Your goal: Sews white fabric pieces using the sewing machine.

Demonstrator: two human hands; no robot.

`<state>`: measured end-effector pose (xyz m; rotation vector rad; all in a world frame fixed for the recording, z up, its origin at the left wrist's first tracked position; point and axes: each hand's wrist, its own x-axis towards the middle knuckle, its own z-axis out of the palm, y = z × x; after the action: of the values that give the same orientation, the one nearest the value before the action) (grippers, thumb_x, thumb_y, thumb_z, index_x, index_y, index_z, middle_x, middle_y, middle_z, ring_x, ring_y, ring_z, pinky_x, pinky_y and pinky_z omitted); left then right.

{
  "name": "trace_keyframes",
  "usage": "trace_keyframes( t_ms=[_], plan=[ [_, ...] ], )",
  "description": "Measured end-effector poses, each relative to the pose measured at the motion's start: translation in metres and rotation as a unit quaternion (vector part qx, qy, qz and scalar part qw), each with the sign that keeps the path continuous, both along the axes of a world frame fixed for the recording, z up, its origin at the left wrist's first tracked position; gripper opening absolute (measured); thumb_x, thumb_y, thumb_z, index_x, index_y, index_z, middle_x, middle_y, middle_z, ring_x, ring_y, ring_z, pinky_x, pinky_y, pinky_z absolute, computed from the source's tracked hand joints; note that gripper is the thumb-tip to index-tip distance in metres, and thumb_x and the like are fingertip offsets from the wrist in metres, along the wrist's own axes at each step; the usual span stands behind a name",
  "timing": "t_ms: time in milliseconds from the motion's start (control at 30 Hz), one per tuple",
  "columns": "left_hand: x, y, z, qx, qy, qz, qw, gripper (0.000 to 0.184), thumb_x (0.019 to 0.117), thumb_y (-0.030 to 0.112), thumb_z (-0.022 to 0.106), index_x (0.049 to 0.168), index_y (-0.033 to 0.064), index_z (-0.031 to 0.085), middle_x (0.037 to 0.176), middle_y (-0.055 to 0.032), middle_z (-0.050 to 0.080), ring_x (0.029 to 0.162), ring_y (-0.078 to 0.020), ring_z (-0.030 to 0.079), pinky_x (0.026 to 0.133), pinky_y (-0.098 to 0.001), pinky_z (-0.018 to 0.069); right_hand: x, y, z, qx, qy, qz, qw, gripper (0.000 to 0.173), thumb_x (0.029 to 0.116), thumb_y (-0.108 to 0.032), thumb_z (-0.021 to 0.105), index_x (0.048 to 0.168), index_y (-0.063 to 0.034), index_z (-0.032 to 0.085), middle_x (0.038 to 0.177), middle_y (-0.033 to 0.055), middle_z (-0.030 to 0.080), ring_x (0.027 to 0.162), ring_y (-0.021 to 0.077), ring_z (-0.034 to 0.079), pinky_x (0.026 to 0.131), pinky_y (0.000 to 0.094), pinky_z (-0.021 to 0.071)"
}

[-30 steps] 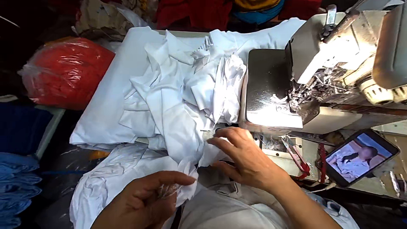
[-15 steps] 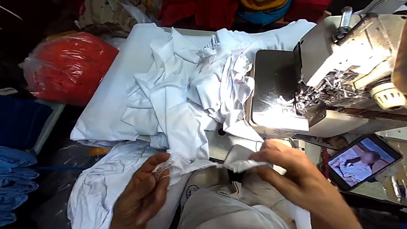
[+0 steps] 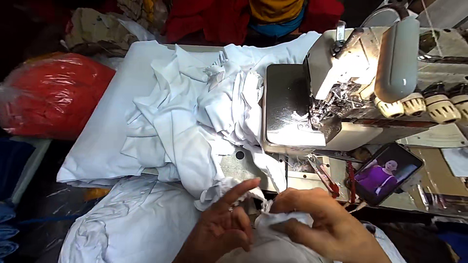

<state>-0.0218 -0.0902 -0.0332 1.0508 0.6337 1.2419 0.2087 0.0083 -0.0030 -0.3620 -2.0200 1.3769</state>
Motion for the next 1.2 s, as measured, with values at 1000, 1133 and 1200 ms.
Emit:
trace_keyframes(
  t_ms=[1000, 1133, 1200],
  plan=[
    [-0.02, -0.003, 0.033, -0.075, 0.071, -0.029, 0.994, 0.063, 0.1028, 0.049, 0.054, 0.155, 0.014, 0.043, 0.138, 0.0039, 0.062, 0.068, 0.0022, 0.063, 0.054, -0.0169, 0.0551, -0.057, -0.024, -0.002, 0.349, -0.141, -0.11, 0.92, 0.016, 0.0992, -0.011, 0.055, 0.088, -0.0074, 0.065, 0.068, 0.0055, 0.059, 0.051, 0.0194, 0.057, 0.042, 0.0313, 0.0458],
    [-0.017, 0.0, 0.036, -0.098, 0.044, -0.083, 0.991, 0.078, 0.0986, 0.04, 0.066, 0.158, 0.011, 0.025, 0.133, 0.002, 0.064, 0.067, -0.0004, 0.063, 0.053, -0.02, 0.0557, -0.063, -0.02, 0.005, 0.319, -0.129, -0.109, 0.933, 0.017, 0.1022, -0.016, 0.054, 0.092, -0.0074, 0.063, 0.066, 0.0036, 0.057, 0.05, 0.0167, 0.056, 0.042, 0.0285, 0.0439],
    [-0.021, -0.004, 0.046, -0.117, 0.058, -0.028, 0.991, 0.059, 0.1019, 0.027, 0.062, 0.154, 0.0163, 0.036, 0.124, 0.0065, 0.067, 0.062, 0.0047, 0.056, 0.049, -0.0141, 0.0482, -0.062, -0.012, 0.005, 0.242, -0.11, -0.077, 0.961, 0.026, 0.1066, -0.027, 0.051, 0.098, -0.0052, 0.064, 0.07, 0.0051, 0.062, 0.057, 0.0181, 0.062, 0.048, 0.0318, 0.0497]
  ],
)
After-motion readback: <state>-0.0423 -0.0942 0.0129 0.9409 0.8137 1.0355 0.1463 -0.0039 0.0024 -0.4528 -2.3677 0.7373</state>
